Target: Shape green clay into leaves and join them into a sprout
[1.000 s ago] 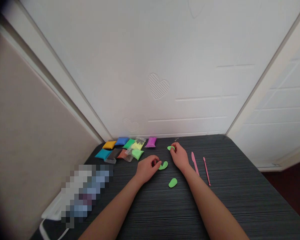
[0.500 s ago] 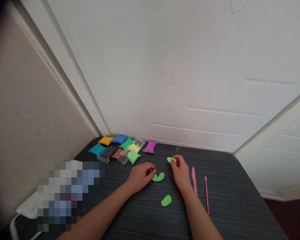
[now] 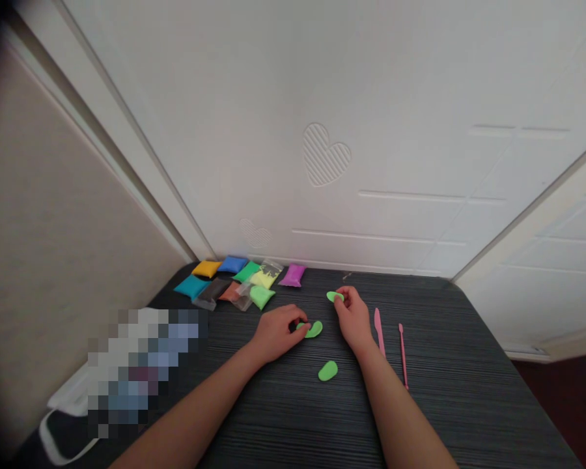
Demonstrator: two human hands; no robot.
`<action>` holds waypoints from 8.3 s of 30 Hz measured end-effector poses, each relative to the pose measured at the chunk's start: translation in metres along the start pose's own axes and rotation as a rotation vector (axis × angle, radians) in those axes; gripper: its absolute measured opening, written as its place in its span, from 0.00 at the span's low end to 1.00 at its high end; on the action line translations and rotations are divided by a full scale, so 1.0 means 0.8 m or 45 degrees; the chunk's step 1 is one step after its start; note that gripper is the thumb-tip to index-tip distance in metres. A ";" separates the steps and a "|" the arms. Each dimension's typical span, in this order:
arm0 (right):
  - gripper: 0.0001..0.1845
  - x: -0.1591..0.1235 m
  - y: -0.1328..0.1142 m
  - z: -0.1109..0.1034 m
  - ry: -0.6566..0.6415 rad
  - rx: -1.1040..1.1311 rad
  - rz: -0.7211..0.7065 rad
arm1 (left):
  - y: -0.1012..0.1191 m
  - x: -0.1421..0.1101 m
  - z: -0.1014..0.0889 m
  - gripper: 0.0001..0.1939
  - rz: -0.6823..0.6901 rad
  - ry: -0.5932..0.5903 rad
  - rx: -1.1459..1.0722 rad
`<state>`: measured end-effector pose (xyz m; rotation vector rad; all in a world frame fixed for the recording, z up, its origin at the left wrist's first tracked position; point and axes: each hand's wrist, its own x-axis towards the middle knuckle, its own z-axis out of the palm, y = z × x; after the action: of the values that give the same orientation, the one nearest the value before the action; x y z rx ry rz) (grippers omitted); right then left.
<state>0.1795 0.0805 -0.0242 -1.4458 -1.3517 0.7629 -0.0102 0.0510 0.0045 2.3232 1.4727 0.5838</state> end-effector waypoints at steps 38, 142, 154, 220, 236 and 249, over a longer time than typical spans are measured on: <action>0.11 -0.003 0.000 -0.002 0.032 0.068 -0.032 | 0.012 -0.009 -0.004 0.12 0.069 -0.005 0.117; 0.05 -0.110 -0.066 0.003 -0.196 -0.532 -0.677 | 0.004 -0.054 -0.007 0.05 0.344 0.524 -0.134; 0.05 -0.110 -0.068 0.003 -0.156 -0.578 -0.697 | 0.007 -0.054 -0.006 0.05 0.360 0.559 -0.102; 0.09 -0.111 -0.071 -0.008 -0.057 -0.505 -0.825 | 0.009 -0.055 -0.007 0.09 0.431 0.642 -0.146; 0.09 -0.109 -0.069 -0.006 -0.172 -0.520 -0.769 | 0.009 -0.057 -0.008 0.08 0.389 0.605 -0.094; 0.09 -0.111 -0.070 -0.005 -0.195 -0.499 -0.730 | 0.010 -0.054 -0.007 0.04 0.351 0.437 -0.161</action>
<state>0.1471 -0.0115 0.0146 -1.1985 -1.9948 0.2414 -0.0232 0.0087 0.0059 2.4285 1.2062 1.1645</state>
